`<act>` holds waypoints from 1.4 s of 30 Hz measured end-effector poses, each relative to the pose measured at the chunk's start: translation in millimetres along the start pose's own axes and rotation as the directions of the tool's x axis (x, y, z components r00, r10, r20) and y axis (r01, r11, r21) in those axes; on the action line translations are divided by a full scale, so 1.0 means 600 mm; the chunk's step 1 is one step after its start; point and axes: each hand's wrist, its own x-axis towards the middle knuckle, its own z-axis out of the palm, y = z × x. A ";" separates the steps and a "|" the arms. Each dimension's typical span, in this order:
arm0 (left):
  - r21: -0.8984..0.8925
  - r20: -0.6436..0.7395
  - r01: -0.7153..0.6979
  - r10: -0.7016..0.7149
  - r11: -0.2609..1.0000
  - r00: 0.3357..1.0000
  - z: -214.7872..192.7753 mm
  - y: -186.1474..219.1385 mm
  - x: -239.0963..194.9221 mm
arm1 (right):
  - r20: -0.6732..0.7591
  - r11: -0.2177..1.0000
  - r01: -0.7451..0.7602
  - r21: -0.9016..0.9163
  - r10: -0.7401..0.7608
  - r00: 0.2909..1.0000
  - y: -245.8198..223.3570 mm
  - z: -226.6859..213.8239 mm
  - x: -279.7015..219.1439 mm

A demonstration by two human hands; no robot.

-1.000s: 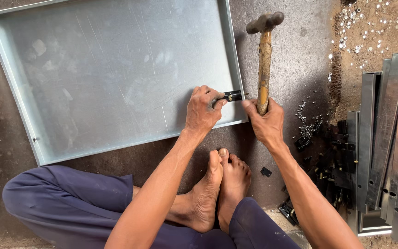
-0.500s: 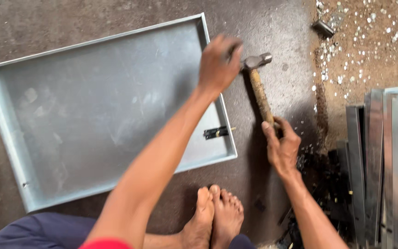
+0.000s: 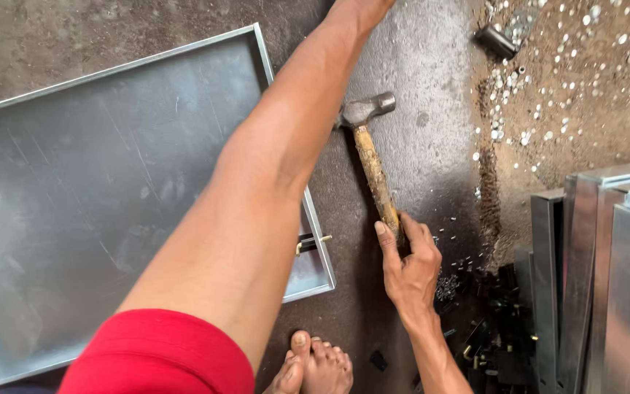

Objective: The person attaches small metal brackets to rectangular metal trays using a hammer to secure pins or fasteners while sitting on the floor.

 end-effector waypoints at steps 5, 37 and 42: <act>-0.176 -0.051 0.119 -0.130 0.977 0.990 -0.055 -0.012 -0.036 | -0.018 0.995 0.098 -0.023 -0.099 0.995 0.008 0.003 -0.002; -0.572 -0.367 -0.211 -0.018 0.793 0.930 -0.102 0.022 -0.749 | -0.217 0.670 0.524 0.526 -0.491 0.844 -0.076 -0.191 -0.263; -0.538 -0.355 -0.204 0.000 0.818 0.935 -0.073 0.031 -0.766 | 0.240 0.959 0.273 -0.077 -0.248 0.939 -0.070 -0.153 -0.250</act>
